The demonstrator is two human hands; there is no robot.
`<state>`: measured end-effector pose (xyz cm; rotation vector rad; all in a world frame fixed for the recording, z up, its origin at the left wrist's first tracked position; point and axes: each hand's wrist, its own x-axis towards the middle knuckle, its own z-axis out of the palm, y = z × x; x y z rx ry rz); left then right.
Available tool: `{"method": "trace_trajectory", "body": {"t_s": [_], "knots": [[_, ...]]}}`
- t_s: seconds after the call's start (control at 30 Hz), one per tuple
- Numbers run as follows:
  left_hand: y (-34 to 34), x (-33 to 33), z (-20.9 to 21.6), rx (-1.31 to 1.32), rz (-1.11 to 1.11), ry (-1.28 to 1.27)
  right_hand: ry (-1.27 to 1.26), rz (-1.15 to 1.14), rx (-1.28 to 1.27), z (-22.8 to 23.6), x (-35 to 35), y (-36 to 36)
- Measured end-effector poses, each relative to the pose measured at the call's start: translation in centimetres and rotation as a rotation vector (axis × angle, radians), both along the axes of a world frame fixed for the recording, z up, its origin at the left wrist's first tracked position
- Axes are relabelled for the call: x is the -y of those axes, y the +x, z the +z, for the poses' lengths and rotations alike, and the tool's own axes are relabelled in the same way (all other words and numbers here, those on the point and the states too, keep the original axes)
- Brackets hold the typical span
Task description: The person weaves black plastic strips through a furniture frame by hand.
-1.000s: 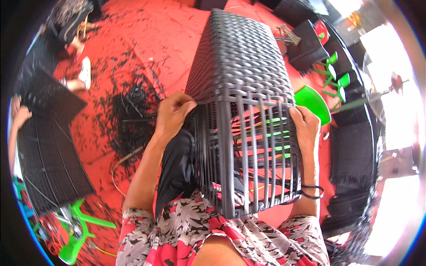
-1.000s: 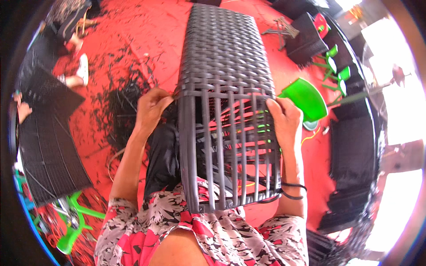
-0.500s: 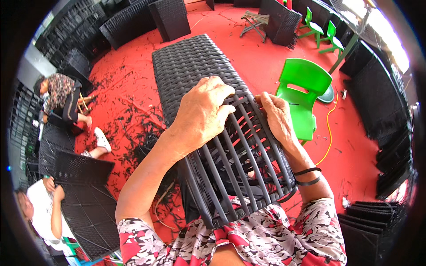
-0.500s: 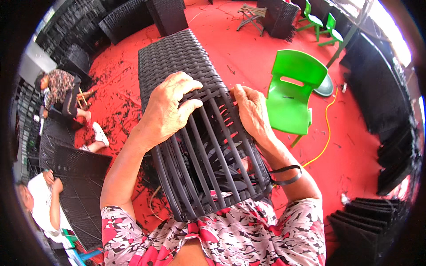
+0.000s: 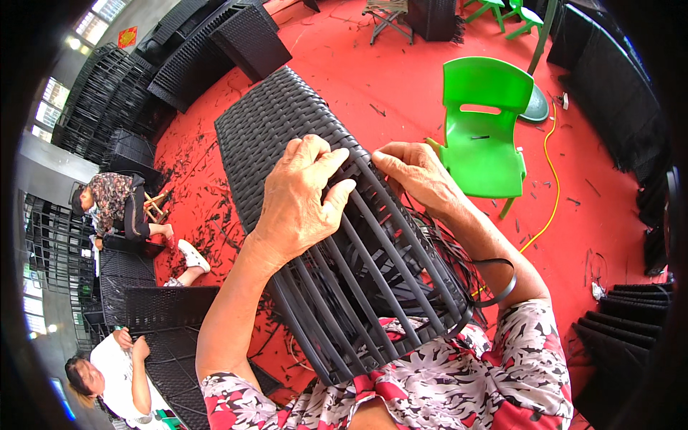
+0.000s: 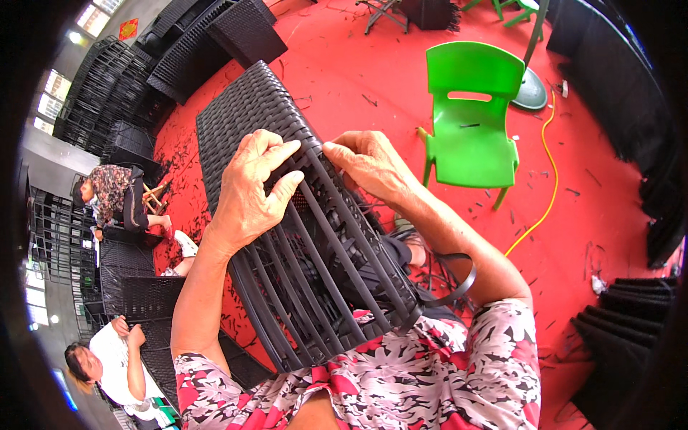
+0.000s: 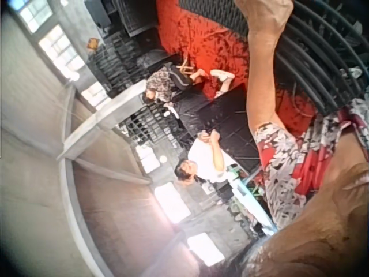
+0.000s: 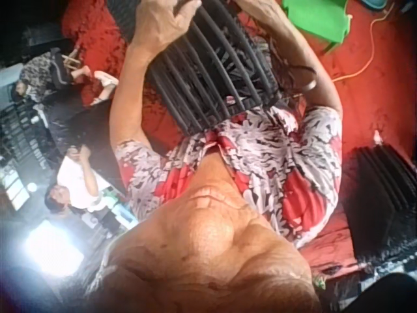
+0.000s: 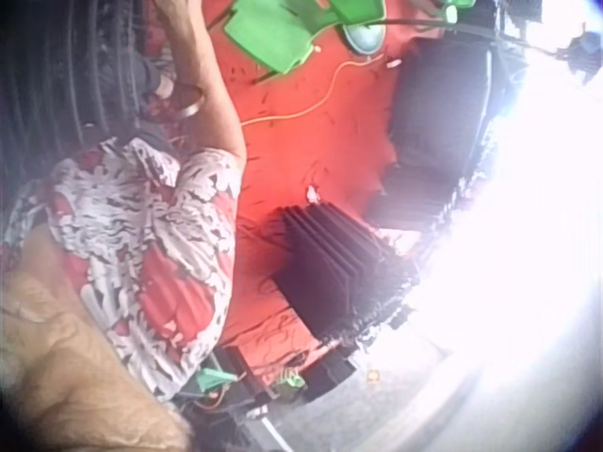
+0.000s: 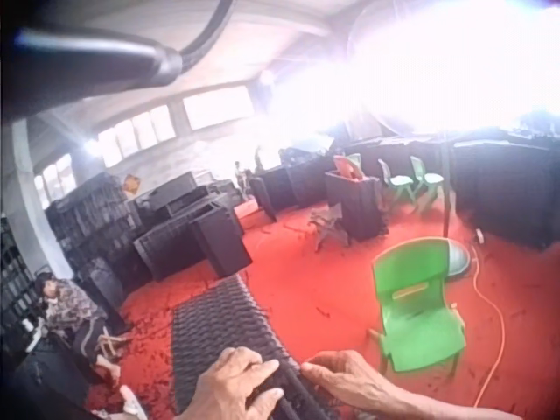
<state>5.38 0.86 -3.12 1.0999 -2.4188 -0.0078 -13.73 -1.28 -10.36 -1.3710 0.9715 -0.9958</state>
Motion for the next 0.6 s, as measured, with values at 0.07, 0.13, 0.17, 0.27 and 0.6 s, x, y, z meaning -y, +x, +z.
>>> {"method": "trace_trajectory", "body": {"t_s": [0.07, 0.13, 0.17, 0.27, 0.6], "knots": [[-0.3, 0.3, -0.2, -0.013, 0.017, -0.033, -0.014, 0.025, 0.073, -0.2, 0.2, -0.4], [-0.9, 0.3, 0.1, -0.004, 0.045, -0.009, -0.106, 0.023, 0.091, -0.6, 0.4, -0.6], [-1.0, 0.3, 0.0, -0.015, 0.063, -0.007, -0.050, 0.047, 0.055, -0.4, 0.5, -0.8], [-1.4, 0.5, -0.1, -0.044, 0.106, 0.002, 0.044, 0.049, 0.296, -1.3, 1.0, -0.6], [-2.8, 0.4, -1.2, -0.054, 0.173, -0.117, 0.028, -0.025, 0.287, -0.5, 0.0, -0.3]]}}
